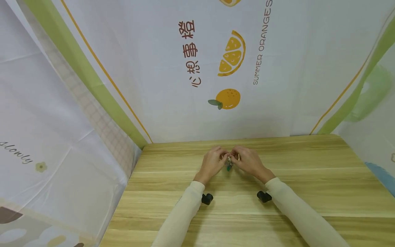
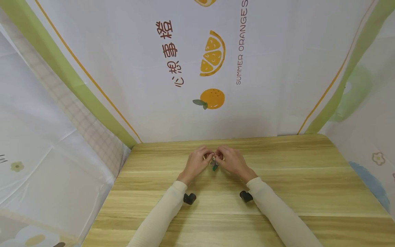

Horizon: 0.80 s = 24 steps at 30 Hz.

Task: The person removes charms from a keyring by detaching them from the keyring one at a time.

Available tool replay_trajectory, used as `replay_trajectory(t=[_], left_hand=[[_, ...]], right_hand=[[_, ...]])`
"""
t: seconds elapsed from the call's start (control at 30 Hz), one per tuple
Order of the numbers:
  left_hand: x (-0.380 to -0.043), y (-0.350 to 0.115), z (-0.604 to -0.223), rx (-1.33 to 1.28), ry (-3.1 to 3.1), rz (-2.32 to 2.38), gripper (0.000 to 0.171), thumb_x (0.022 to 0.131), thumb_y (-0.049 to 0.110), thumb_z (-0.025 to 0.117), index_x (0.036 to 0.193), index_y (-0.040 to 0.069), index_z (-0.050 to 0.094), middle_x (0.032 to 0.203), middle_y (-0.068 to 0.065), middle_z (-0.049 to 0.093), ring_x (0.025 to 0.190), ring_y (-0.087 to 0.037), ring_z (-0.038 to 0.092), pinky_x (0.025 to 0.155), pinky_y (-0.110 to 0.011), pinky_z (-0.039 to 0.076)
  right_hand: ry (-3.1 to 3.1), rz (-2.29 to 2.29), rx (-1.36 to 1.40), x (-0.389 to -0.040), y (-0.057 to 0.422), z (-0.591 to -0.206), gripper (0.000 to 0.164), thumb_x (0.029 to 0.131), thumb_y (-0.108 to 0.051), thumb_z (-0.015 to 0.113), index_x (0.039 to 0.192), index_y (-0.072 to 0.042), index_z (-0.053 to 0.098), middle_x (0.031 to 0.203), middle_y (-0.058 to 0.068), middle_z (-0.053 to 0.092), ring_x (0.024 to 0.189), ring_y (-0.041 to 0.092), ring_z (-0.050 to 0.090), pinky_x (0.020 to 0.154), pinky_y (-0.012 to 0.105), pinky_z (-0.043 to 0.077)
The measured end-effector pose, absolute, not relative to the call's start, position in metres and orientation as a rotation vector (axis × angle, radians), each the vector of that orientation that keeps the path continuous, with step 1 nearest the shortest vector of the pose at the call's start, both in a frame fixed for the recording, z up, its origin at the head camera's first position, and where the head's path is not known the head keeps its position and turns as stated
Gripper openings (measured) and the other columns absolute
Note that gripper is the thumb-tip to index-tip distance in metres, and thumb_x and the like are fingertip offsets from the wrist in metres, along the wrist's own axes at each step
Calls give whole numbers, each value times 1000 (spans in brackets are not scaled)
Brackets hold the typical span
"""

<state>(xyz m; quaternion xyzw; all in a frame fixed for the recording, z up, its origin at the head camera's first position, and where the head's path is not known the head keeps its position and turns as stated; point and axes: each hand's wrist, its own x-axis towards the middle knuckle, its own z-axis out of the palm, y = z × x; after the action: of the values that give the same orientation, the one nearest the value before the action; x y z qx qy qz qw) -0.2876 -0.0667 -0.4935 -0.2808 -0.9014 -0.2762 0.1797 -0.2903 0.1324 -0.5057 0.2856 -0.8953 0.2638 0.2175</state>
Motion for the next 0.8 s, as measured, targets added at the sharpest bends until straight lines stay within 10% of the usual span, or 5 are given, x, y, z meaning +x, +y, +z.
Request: replay_trajectory(t=[0.8], left_hand=[[-290,-70,-491,-739,-2525,-794,15,106,18,69,104,8,80,91,-2,72,76,-14,69,63,-18,53]], right_hand=[[-2476,775,809,-289,134,-505,9,98,-15,75,90,-18,71,77,-7,64,59,1,43,52,20,36]])
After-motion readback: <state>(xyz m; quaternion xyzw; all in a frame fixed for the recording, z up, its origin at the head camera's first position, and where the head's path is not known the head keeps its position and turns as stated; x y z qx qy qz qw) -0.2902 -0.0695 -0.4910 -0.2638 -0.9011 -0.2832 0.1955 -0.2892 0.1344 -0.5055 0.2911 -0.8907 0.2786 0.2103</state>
